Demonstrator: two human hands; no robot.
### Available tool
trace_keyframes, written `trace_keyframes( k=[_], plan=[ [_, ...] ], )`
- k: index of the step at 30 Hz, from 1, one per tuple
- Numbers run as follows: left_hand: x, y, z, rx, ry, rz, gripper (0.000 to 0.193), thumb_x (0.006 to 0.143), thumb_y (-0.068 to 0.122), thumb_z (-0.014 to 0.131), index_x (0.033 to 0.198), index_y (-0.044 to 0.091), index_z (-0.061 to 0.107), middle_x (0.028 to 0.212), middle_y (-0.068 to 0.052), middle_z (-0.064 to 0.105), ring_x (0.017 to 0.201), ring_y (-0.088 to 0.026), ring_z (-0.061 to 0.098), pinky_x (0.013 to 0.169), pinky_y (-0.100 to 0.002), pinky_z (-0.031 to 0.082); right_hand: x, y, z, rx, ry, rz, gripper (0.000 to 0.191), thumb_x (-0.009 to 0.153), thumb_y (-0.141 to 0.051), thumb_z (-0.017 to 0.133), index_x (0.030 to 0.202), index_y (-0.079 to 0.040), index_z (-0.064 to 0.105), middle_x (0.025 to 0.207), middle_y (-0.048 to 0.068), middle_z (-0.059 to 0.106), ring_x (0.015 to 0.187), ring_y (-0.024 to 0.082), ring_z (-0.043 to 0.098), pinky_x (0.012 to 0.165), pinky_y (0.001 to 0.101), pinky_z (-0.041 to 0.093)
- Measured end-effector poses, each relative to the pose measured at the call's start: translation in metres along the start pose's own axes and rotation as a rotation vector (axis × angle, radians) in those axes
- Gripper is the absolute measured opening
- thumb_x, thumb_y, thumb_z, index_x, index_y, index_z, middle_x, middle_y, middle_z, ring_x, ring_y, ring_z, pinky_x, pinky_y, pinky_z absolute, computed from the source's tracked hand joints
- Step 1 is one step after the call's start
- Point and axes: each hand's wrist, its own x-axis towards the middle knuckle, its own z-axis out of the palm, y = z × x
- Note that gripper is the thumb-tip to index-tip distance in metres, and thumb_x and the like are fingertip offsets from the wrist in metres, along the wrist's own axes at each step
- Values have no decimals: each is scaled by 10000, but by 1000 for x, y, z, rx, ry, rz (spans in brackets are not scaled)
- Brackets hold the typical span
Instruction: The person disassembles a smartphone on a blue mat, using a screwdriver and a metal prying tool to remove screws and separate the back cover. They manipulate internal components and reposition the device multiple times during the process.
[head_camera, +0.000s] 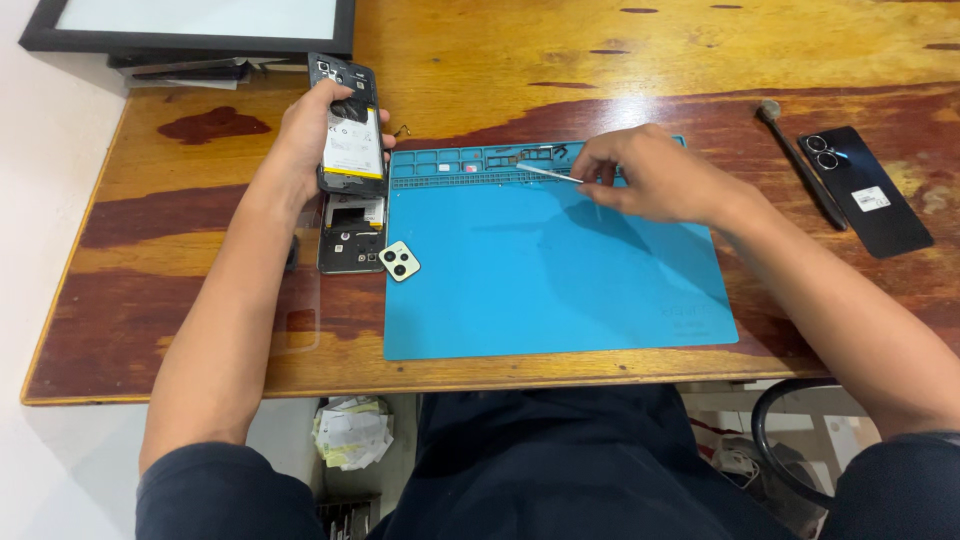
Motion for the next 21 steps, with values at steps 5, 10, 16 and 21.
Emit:
trace_keyframes(
  k=[5,10,16,21],
  plan=[
    [1,-1,-1,8,8,4,417,963,305,452,1154,-36,597,1002,-145,732,827,-274,766,710,-449,651,-7,-13,13,-183,106,-207,151,846,-75,744,988,-22,735,988,142,724,930,356,698,809,433,574],
    [2,-2,-2,20,5,3,444,971,311,446,1172,-52,605,1008,-151,739,834,-274,773,713,-447,655,-12,-39,33,-165,160,-272,160,902,-114,705,1016,-2,713,931,162,719,832,374,698,745,470,573],
    [4,-1,-2,6,18,-10,409,954,300,451,1172,-24,574,1006,-147,731,833,-281,770,709,-456,652,-15,-66,61,-143,146,-58,145,967,-159,631,949,-19,663,745,167,703,660,415,674,580,527,531],
    [3,-2,-3,8,3,6,425,964,299,452,1169,-47,589,1004,-153,735,833,-278,771,715,-450,653,-16,-65,62,-167,143,10,136,951,-162,626,900,-36,635,677,165,684,599,420,658,531,538,511]
  ],
)
